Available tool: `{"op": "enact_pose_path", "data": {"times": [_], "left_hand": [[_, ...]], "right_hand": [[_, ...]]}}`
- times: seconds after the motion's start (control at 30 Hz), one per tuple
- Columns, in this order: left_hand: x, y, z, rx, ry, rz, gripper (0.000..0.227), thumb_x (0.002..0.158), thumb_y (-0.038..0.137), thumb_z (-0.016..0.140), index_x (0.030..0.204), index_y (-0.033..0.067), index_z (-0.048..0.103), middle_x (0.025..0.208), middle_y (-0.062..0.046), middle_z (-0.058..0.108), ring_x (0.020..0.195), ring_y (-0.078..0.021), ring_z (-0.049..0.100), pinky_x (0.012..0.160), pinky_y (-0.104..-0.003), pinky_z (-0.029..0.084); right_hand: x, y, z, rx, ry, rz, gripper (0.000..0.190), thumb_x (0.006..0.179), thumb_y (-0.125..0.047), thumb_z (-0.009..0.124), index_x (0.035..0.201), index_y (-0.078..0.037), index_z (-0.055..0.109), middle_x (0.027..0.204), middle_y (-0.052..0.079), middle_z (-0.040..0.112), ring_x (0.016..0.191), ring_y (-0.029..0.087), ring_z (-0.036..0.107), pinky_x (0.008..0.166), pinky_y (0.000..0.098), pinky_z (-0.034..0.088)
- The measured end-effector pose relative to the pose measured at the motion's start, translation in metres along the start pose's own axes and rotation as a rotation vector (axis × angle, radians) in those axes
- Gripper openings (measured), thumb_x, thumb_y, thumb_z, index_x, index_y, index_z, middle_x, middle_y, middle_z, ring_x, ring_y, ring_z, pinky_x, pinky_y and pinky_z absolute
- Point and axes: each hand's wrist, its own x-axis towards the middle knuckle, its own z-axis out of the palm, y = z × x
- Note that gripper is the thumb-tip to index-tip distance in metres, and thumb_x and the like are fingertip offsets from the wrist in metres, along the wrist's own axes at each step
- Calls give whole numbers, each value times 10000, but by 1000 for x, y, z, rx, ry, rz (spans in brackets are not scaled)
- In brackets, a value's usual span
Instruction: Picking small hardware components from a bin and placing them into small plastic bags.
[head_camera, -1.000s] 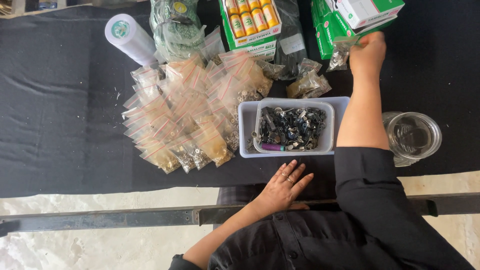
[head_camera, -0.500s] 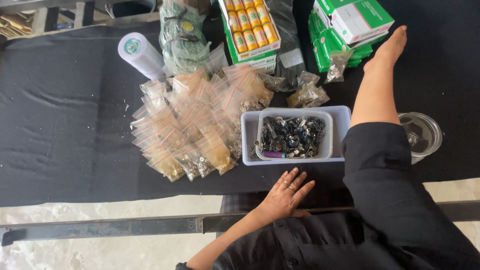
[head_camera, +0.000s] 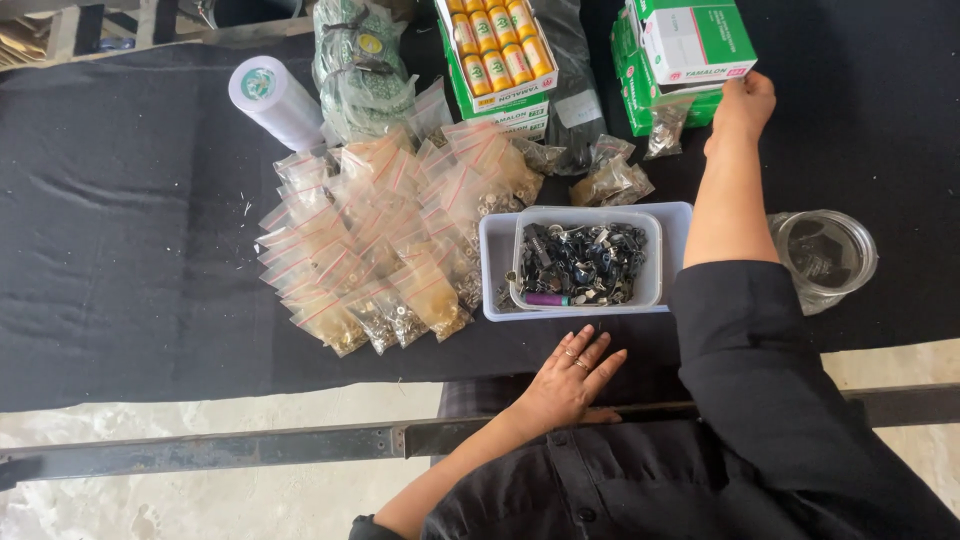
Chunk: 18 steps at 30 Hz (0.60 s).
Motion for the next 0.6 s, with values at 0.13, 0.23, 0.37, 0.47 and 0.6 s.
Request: {"op": "enact_pose_path", "data": {"times": [0.13, 0.23, 0.37, 0.47, 0.6], "left_hand": [[2, 2, -3, 25, 5, -7, 972, 835, 664, 665, 1583, 104, 401, 1578, -239, 468, 1533, -460, 329, 1236, -589, 297], [1, 3, -4, 49, 45, 9, 972, 819, 646, 711, 1569, 96, 428, 1558, -239, 491, 1518, -459, 361, 1224, -588, 330], [1, 3, -4, 28, -5, -16, 978, 834, 643, 684, 1593, 106, 381, 1586, -232, 458, 1541, -457, 315, 1240, -591, 291], [1, 4, -4, 35, -5, -20, 978, 826, 634, 701, 1591, 112, 386, 1585, -228, 462, 1539, -452, 323, 1239, -588, 299], [1, 4, -5, 42, 39, 5, 953, 840, 639, 698, 1577, 106, 412, 1560, -231, 493, 1522, -459, 356, 1217, -606, 338]], "right_hand": [[-12, -9, -4, -34, -54, -20, 157, 894, -155, 670, 1031, -121, 738, 975, -7, 809, 841, 84, 721, 745, 278, 574], [-8, -5, -7, -101, -91, 2, 207, 922, -166, 635, 1105, -143, 728, 1020, -31, 802, 865, 85, 704, 741, 292, 551], [3, -5, -14, -83, -16, 23, 560, 928, -224, 685, 1434, -142, 459, 1418, 89, 629, 1202, 173, 702, 1005, 329, 549], [-24, -50, -15, -171, 95, -401, 505, 868, -75, 705, 1349, -88, 553, 1323, 142, 645, 1169, 250, 686, 994, 361, 525], [-142, -150, 9, -206, -206, -1014, 127, 970, 40, 600, 1016, -29, 696, 949, 117, 663, 862, 275, 640, 765, 389, 486]]}}
